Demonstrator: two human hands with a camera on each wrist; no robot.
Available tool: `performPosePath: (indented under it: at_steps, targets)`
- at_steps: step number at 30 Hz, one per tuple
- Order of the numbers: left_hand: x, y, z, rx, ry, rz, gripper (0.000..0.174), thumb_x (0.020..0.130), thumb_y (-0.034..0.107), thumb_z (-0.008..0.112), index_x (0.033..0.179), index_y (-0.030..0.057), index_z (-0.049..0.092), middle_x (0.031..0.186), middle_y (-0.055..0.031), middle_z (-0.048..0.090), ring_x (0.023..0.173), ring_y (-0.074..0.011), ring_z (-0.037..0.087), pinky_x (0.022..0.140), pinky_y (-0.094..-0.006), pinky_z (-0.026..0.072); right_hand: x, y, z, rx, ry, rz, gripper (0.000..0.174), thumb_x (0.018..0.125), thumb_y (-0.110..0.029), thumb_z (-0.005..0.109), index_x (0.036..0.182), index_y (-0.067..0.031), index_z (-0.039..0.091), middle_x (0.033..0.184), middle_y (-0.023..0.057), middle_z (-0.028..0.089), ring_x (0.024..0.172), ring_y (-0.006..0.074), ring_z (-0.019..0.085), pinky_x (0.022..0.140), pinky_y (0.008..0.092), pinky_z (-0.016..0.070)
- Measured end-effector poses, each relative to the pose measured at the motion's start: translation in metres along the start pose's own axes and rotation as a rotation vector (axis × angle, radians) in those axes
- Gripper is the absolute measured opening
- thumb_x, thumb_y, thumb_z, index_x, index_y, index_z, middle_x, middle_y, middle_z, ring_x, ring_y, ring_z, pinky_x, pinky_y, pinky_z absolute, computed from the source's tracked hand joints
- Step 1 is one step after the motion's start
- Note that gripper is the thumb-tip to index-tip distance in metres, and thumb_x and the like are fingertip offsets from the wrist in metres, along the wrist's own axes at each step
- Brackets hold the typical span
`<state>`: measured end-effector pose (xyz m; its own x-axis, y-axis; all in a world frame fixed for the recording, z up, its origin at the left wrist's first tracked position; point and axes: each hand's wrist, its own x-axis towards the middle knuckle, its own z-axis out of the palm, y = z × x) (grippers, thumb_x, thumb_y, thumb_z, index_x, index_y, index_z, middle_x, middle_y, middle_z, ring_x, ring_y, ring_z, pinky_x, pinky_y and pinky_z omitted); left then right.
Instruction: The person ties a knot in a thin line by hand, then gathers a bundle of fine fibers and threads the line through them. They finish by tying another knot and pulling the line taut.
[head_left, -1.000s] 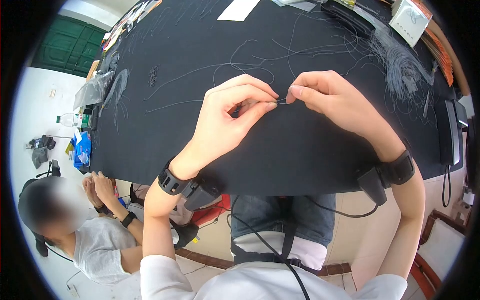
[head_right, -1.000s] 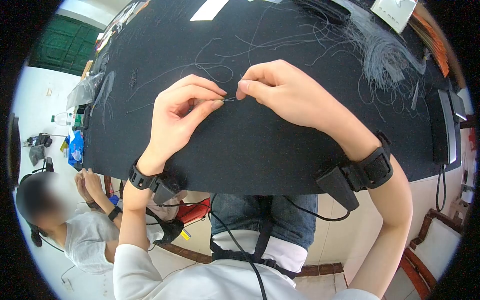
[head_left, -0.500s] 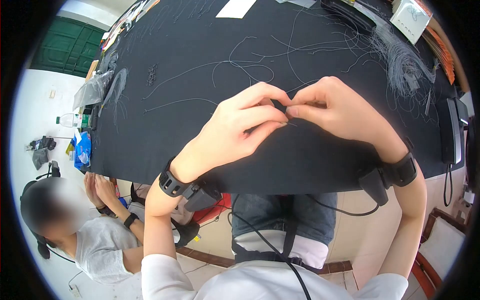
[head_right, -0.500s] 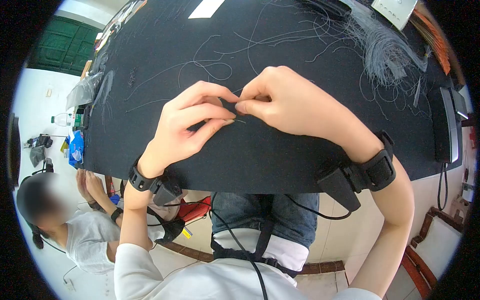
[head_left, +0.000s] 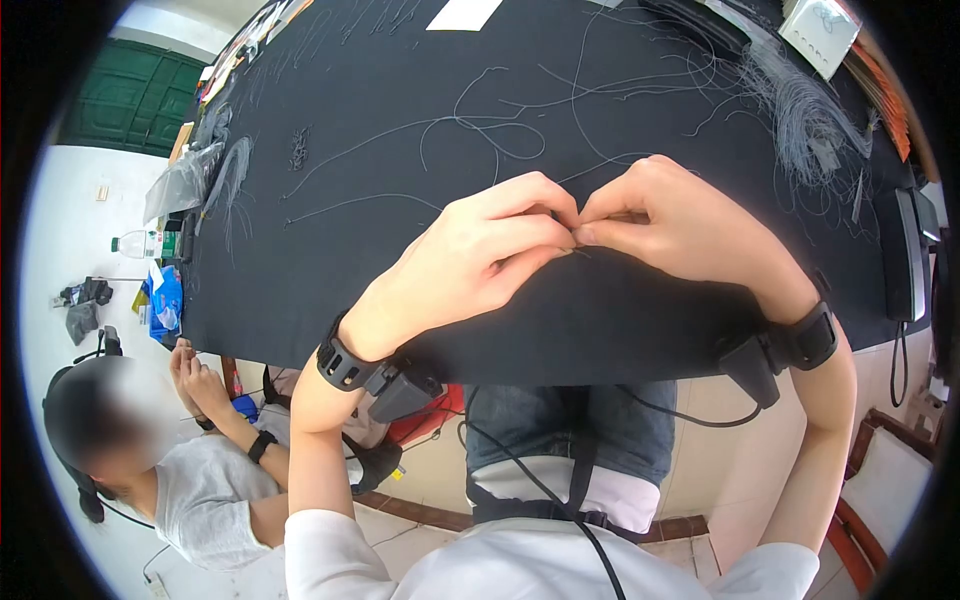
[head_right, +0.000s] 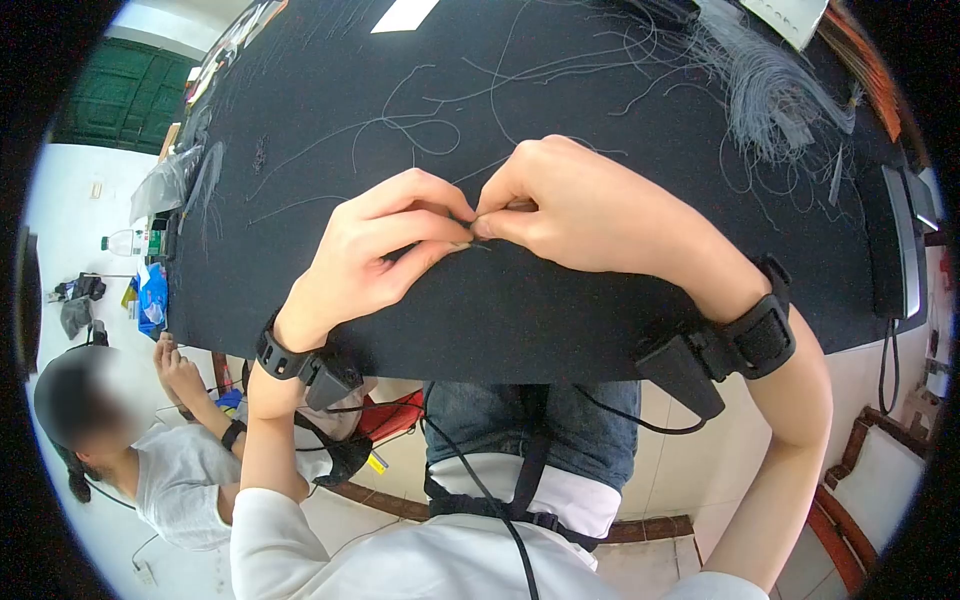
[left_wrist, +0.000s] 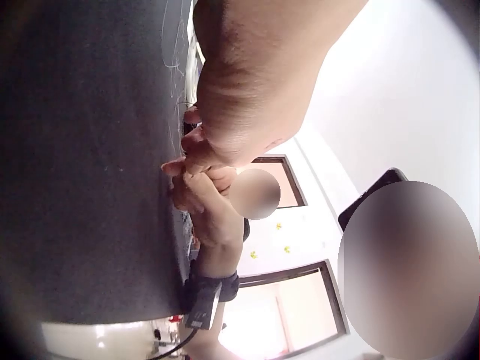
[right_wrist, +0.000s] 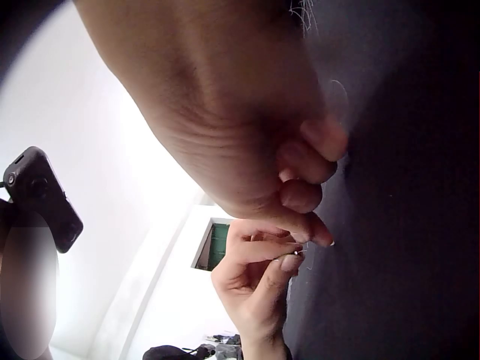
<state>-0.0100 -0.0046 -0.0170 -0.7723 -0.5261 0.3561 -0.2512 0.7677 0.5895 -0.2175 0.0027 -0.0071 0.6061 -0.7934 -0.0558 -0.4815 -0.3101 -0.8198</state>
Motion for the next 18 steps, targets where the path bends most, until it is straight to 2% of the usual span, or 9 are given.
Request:
performPosePath:
  at_steps: [10, 18]
  targets:
    - [0.0015, -0.0054, -0.0015, -0.084, 0.016, -0.019, 0.009, 0.071, 0.0, 0.066, 0.078, 0.0033, 0.064, 0.089, -0.0055, 0.06, 0.075, -0.0165, 0.059, 0.063, -0.0268, 0.0469, 0.0021, 0.004, 0.0019, -0.006, 0.025, -0.048, 0.017, 0.077, -0.009, 0.059, 0.083, 0.0054, 0.064, 0.057, 0.0195, 0.052, 0.046, 0.0221, 0.048, 0.048, 0.0319, 0.0391]
    - [0.0013, -0.0068, -0.0009, -0.087, 0.031, -0.015, 0.011, 0.071, -0.003, 0.064, 0.081, 0.002, 0.063, 0.087, -0.0072, 0.061, 0.067, -0.0133, 0.058, 0.057, -0.0221, 0.0461, 0.0006, 0.001, 0.0014, 0.015, -0.007, -0.011, 0.017, 0.077, -0.009, 0.059, 0.083, 0.0048, 0.065, 0.059, 0.0189, 0.055, 0.047, 0.0217, 0.05, 0.049, 0.0313, 0.0405]
